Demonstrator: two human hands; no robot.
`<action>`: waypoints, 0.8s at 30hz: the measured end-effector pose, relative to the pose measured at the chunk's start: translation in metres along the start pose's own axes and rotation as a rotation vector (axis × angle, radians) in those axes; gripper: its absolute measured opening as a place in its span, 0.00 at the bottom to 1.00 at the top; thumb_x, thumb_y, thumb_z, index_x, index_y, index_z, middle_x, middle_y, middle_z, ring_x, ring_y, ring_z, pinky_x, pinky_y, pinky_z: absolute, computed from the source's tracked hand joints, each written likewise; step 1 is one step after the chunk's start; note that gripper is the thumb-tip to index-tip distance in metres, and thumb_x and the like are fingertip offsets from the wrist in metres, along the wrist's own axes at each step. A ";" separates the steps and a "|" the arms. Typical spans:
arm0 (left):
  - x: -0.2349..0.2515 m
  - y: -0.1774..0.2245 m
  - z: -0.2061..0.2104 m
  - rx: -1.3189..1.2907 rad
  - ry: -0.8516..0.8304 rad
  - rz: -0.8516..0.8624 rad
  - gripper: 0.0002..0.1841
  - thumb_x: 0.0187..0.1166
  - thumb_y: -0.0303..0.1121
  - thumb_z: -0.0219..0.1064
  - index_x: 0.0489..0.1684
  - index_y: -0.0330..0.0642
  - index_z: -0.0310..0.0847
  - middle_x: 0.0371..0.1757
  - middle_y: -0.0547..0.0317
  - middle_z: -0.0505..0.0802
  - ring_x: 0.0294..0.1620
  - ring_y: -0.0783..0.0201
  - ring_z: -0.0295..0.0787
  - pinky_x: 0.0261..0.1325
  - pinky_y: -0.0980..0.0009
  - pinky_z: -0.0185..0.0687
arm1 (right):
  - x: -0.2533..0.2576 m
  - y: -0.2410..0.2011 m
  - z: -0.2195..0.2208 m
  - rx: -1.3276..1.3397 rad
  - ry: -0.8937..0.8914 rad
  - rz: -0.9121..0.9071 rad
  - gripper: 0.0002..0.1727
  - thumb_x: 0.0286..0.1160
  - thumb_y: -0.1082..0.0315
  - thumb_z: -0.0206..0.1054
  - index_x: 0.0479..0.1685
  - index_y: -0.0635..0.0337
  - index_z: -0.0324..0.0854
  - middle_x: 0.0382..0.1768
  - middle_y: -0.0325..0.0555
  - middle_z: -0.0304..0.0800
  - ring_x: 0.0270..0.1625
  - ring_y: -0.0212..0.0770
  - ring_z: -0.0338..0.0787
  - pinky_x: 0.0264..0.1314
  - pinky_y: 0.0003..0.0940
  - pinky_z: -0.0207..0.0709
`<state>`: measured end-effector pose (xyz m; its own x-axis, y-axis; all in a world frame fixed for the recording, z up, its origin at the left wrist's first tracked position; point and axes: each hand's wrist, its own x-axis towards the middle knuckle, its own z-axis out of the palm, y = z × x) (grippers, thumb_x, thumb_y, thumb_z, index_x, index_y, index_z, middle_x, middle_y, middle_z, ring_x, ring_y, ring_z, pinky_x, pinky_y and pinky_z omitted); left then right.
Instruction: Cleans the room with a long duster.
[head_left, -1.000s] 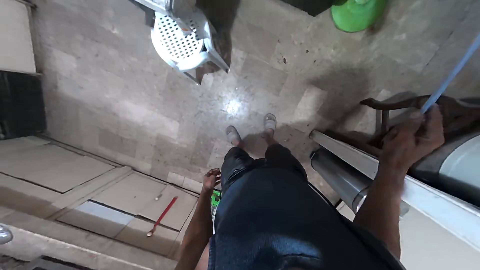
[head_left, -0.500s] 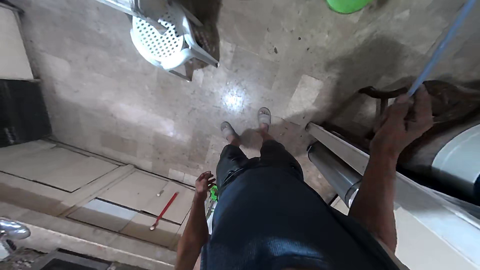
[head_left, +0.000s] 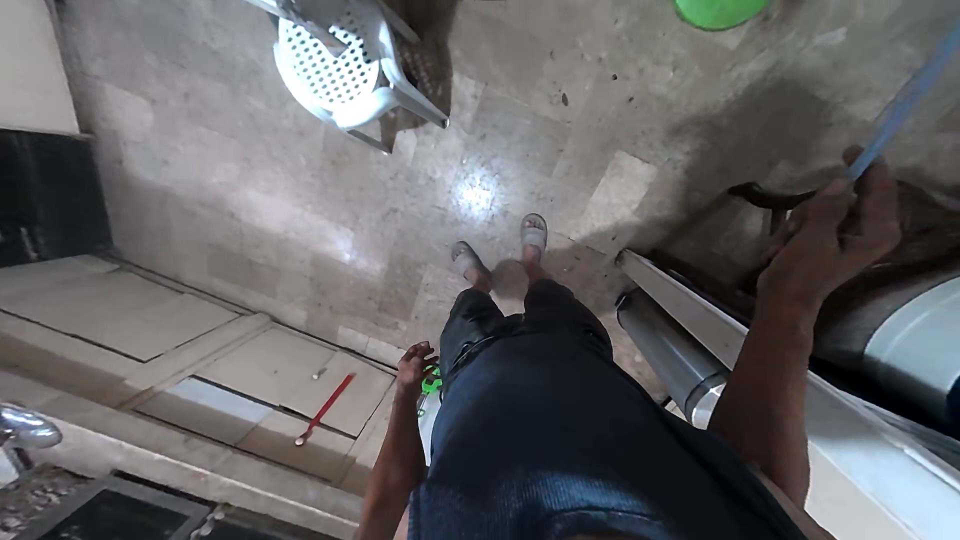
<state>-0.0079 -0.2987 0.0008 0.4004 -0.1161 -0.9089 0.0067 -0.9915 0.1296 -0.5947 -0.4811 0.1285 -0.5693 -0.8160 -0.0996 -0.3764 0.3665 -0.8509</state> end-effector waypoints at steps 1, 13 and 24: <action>0.001 -0.001 0.001 -0.011 0.001 0.003 0.20 0.90 0.43 0.60 0.73 0.42 0.77 0.62 0.45 0.91 0.53 0.52 0.93 0.50 0.54 0.89 | 0.001 -0.002 0.001 0.012 0.004 0.002 0.23 0.94 0.57 0.49 0.80 0.56 0.70 0.30 0.35 0.78 0.20 0.29 0.76 0.23 0.28 0.77; 0.023 -0.017 -0.010 -0.080 -0.071 -0.002 0.20 0.90 0.42 0.59 0.74 0.41 0.76 0.64 0.44 0.90 0.56 0.51 0.92 0.54 0.52 0.88 | -0.013 -0.034 0.022 -0.070 -0.011 -0.071 0.24 0.94 0.57 0.51 0.82 0.57 0.69 0.35 0.39 0.81 0.24 0.31 0.78 0.26 0.30 0.79; 0.061 -0.029 -0.059 -0.162 -0.075 0.011 0.19 0.89 0.41 0.61 0.71 0.42 0.79 0.62 0.45 0.91 0.55 0.51 0.92 0.53 0.53 0.88 | -0.050 -0.074 0.066 0.052 0.029 -0.067 0.24 0.93 0.62 0.51 0.80 0.66 0.67 0.30 0.35 0.77 0.21 0.29 0.77 0.25 0.27 0.79</action>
<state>0.0704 -0.2738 -0.0353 0.3316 -0.1374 -0.9334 0.1526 -0.9685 0.1968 -0.4903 -0.4969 0.1628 -0.5654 -0.8244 -0.0274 -0.3762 0.2873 -0.8809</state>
